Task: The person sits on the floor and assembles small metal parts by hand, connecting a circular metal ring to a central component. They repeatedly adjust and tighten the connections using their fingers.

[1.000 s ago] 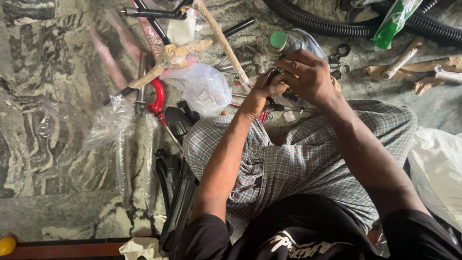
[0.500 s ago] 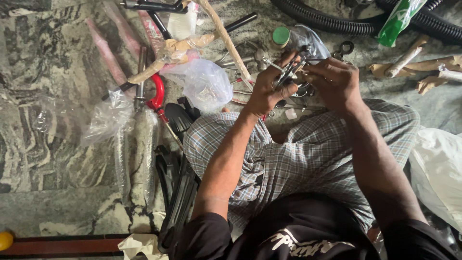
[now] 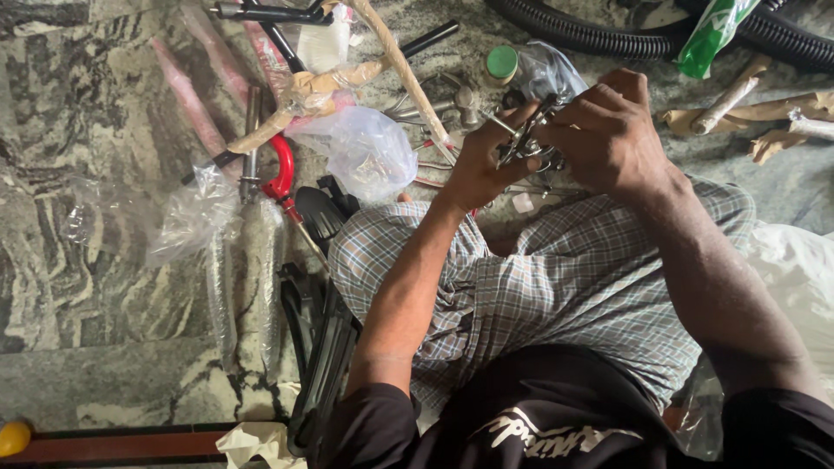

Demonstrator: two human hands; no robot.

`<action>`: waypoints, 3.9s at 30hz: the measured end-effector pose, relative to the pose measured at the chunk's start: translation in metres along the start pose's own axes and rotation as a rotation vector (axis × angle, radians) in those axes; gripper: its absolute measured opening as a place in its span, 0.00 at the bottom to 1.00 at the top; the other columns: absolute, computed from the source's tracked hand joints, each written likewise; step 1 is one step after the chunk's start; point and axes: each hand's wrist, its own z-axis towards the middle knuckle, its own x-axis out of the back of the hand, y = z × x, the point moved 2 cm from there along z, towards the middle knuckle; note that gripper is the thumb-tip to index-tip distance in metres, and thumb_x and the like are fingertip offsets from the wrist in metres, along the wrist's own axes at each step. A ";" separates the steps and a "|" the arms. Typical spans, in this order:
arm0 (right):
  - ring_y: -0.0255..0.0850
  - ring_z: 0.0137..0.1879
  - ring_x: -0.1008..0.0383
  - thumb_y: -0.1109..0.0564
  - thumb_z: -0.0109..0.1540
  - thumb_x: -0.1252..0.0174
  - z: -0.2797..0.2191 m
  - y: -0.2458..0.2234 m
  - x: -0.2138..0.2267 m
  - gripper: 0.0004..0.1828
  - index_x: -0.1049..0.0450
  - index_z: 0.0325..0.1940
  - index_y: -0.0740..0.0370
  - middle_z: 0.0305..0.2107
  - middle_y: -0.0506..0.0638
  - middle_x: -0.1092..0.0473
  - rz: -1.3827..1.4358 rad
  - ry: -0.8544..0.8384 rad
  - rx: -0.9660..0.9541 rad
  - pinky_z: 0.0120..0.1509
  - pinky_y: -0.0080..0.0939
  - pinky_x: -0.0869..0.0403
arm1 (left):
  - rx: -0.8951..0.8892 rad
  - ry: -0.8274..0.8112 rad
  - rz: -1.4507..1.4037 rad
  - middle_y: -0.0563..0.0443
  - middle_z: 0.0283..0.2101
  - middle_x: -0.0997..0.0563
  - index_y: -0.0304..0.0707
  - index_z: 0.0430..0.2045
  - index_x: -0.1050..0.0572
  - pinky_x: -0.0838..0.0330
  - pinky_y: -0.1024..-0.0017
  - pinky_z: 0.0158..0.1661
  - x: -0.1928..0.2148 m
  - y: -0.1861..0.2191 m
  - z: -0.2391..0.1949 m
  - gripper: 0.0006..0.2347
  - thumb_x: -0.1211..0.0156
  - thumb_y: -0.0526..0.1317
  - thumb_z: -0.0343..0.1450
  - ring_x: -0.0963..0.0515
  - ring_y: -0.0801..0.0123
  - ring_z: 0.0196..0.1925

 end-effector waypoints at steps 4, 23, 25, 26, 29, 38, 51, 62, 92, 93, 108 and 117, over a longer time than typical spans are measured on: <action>0.35 0.43 0.26 0.69 0.55 0.33 -0.008 0.012 -0.016 0.16 0.15 0.41 0.48 0.36 0.40 0.23 -0.036 -0.010 0.000 0.57 0.47 0.34 | 0.017 -0.003 -0.016 0.38 0.68 0.26 0.39 0.69 0.34 0.30 0.62 0.68 0.001 0.001 0.000 0.31 0.28 0.43 0.70 0.25 0.58 0.70; 0.35 0.32 0.32 0.63 0.63 0.33 -0.061 0.003 -0.089 0.11 0.22 0.49 0.66 0.35 0.51 0.25 1.256 0.183 -0.989 0.34 0.36 0.34 | -0.089 0.073 0.064 0.36 0.67 0.26 0.30 0.67 0.33 0.35 0.58 0.71 0.005 0.019 -0.004 0.31 0.32 0.49 0.72 0.26 0.51 0.71; 0.34 0.38 0.28 0.63 0.62 0.33 -0.060 0.005 -0.083 0.14 0.23 0.51 0.65 0.38 0.50 0.25 1.397 0.324 -0.912 0.42 0.36 0.28 | -0.110 0.094 0.099 0.37 0.67 0.26 0.31 0.68 0.34 0.35 0.57 0.72 0.006 0.019 -0.003 0.33 0.32 0.52 0.72 0.26 0.51 0.71; 0.34 0.41 0.25 0.63 0.61 0.33 -0.058 0.006 -0.081 0.16 0.24 0.52 0.65 0.40 0.50 0.24 1.464 0.396 -0.868 0.46 0.36 0.26 | -0.107 0.106 0.103 0.38 0.65 0.25 0.31 0.68 0.34 0.34 0.57 0.71 0.008 0.019 -0.001 0.34 0.33 0.54 0.71 0.25 0.51 0.70; 0.35 0.49 0.24 0.64 0.58 0.31 -0.052 -0.008 -0.086 0.19 0.27 0.52 0.62 0.45 0.49 0.26 1.542 0.459 -0.794 0.56 0.39 0.23 | -0.111 0.148 0.112 0.38 0.65 0.24 0.32 0.68 0.34 0.33 0.60 0.68 0.012 0.017 0.000 0.36 0.37 0.61 0.71 0.24 0.52 0.68; 0.37 0.38 0.29 0.62 0.67 0.36 -0.021 -0.040 -0.078 0.07 0.26 0.45 0.66 0.33 0.50 0.29 0.559 0.383 -0.561 0.43 0.39 0.30 | -0.145 0.192 0.143 0.37 0.69 0.28 0.33 0.68 0.34 0.34 0.60 0.70 0.009 0.012 -0.003 0.41 0.53 0.73 0.72 0.28 0.51 0.71; 0.44 0.37 0.25 0.57 0.73 0.43 -0.018 -0.026 -0.061 0.08 0.24 0.48 0.65 0.32 0.54 0.26 0.476 0.148 -0.553 0.44 0.48 0.31 | -0.164 0.197 0.198 0.38 0.71 0.30 0.30 0.68 0.35 0.34 0.62 0.69 0.008 0.011 -0.005 0.37 0.47 0.65 0.74 0.30 0.52 0.72; 0.47 0.43 0.21 0.55 0.71 0.42 -0.056 -0.012 -0.055 0.13 0.23 0.55 0.66 0.38 0.56 0.24 0.588 -0.099 -0.712 0.46 0.46 0.24 | -0.088 0.189 -0.174 0.39 0.68 0.29 0.28 0.70 0.37 0.40 0.63 0.73 0.000 0.021 -0.005 0.34 0.48 0.61 0.78 0.31 0.57 0.72; 0.43 0.43 0.26 0.60 0.61 0.35 -0.023 0.007 -0.052 0.16 0.23 0.53 0.65 0.40 0.50 0.25 0.385 -0.020 -0.118 0.53 0.49 0.31 | 0.266 0.336 -0.621 0.43 0.56 0.18 0.25 0.59 0.25 0.28 0.70 0.60 -0.009 0.001 -0.003 0.26 0.56 0.54 0.84 0.20 0.68 0.58; 0.44 0.43 0.25 0.60 0.61 0.34 -0.021 0.006 -0.052 0.15 0.23 0.52 0.64 0.40 0.50 0.25 0.369 -0.011 -0.109 0.52 0.49 0.31 | 0.279 0.316 -0.649 0.42 0.57 0.18 0.24 0.61 0.25 0.28 0.69 0.61 -0.009 0.000 -0.002 0.27 0.57 0.55 0.84 0.20 0.66 0.58; 0.41 0.45 0.22 0.63 0.67 0.37 -0.014 -0.009 -0.070 0.08 0.25 0.48 0.68 0.41 0.52 0.25 0.673 -0.027 -0.287 0.50 0.40 0.22 | 0.230 0.138 -0.892 0.39 0.58 0.20 0.25 0.63 0.28 0.32 0.61 0.67 -0.001 0.003 0.002 0.20 0.48 0.43 0.80 0.22 0.57 0.63; 0.33 0.44 0.26 0.66 0.63 0.35 -0.040 -0.017 -0.085 0.09 0.23 0.47 0.67 0.39 0.47 0.25 1.265 0.079 -0.749 0.50 0.34 0.25 | 0.270 0.159 -0.754 0.40 0.55 0.19 0.24 0.56 0.24 0.30 0.63 0.66 0.002 0.008 -0.006 0.16 0.42 0.35 0.74 0.22 0.59 0.62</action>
